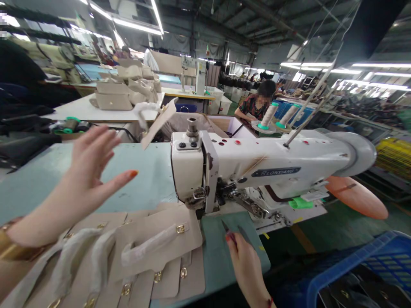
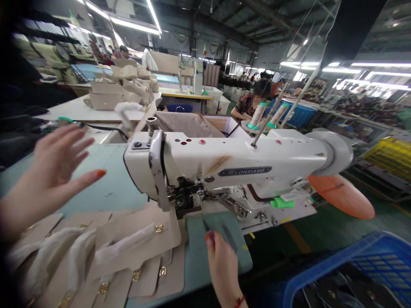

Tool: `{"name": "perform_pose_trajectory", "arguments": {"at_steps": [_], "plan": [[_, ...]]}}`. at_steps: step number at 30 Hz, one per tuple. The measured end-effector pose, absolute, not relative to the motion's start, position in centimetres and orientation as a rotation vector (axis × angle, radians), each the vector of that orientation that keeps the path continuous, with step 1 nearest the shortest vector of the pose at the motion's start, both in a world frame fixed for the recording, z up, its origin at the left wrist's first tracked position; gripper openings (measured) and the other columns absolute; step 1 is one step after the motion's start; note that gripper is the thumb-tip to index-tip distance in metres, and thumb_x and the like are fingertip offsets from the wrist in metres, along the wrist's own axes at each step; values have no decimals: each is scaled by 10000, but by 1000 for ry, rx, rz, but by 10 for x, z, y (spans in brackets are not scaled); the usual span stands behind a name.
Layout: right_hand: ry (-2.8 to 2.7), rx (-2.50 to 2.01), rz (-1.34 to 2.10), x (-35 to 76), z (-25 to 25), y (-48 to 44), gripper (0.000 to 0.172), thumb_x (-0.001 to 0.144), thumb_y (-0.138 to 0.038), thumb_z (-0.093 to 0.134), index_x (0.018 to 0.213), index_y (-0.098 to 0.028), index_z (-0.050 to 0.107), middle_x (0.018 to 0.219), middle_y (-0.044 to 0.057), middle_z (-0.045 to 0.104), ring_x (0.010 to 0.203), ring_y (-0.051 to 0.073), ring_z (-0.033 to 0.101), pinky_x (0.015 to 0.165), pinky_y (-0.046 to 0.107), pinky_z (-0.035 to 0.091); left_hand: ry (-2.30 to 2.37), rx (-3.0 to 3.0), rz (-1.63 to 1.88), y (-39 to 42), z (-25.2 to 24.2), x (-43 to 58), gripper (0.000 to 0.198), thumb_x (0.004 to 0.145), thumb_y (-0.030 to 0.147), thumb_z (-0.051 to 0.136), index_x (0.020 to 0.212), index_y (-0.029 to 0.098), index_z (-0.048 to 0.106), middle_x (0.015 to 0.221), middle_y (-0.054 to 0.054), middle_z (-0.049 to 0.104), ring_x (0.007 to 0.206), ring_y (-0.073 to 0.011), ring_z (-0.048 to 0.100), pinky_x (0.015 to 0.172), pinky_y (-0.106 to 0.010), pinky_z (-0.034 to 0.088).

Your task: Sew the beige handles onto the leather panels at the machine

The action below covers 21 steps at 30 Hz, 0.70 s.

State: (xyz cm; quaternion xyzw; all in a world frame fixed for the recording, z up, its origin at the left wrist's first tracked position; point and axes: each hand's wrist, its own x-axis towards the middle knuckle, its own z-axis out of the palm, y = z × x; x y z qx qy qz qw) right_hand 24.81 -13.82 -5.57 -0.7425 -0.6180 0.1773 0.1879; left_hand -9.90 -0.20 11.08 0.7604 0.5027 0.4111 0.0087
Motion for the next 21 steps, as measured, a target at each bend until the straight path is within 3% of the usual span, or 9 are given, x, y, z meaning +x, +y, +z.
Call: {"name": "perform_pose_trajectory", "arguments": {"at_steps": [1,3,4,6,8,10,13,16,21], "plan": [[-1725,-2130,463,259,-66,-138,324,1010,-297,353,1000,-160,646,885,100,719,749,244,695,606,288,449,1489,2382,1222,-18,100,-89,443,881,404,596,1276,217,523,1386,-69,453,1199,-235,553,1036,-391,467],[-1745,-2131,344,272,-80,-133,325,978,-278,371,1035,-149,664,958,136,704,824,280,681,682,338,482,1297,2496,905,-63,60,-76,172,909,264,519,1016,316,644,1074,11,659,977,-179,664,918,-303,555],[-1757,-2087,285,273,-82,-128,319,957,-270,394,1041,-148,676,1010,153,689,886,299,664,741,370,489,1226,2514,744,-87,33,-74,234,899,231,507,1008,373,658,999,39,707,917,-178,694,873,-276,581],[-1752,-1904,291,264,-78,-118,311,936,-271,427,1044,-157,696,1100,164,658,1017,316,614,874,423,469,1163,2585,656,-129,-24,-72,447,862,262,536,1262,458,571,1180,52,710,991,-208,708,832,-248,607],[-1679,-1655,565,245,-68,-108,315,960,-304,428,1037,-170,703,1108,144,658,1047,287,599,926,405,458,1344,2673,667,-152,-66,-72,724,839,350,589,1506,355,307,1436,-50,543,1179,-293,627,906,-336,592],[-1514,-1396,1002,221,-57,-99,347,990,-377,421,998,-178,705,1028,111,681,964,239,628,858,334,493,1596,2658,612,-149,-82,-68,881,836,408,598,1562,255,123,1572,-145,311,1363,-410,411,998,-522,507],[-1143,-1110,1503,187,-49,-91,359,950,-466,486,940,-176,698,919,76,690,831,209,645,708,275,512,1593,2680,585,-111,-59,-56,825,868,389,582,1557,261,146,1631,-137,115,1458,-442,159,1079,-642,342],[-810,-956,1700,163,-51,-93,331,886,-479,547,937,-177,673,889,70,688,767,201,644,638,264,507,1377,2647,481,-68,-15,-47,695,880,425,580,1508,273,325,1586,-95,304,1448,-372,255,1142,-588,280],[-611,-898,1742,150,-51,-96,339,832,-499,579,958,-193,653,905,89,684,706,197,628,551,253,472,1376,2301,532,-45,16,-51,447,798,506,667,1207,326,685,1239,-33,695,1176,-290,619,992,-387,510]]}}
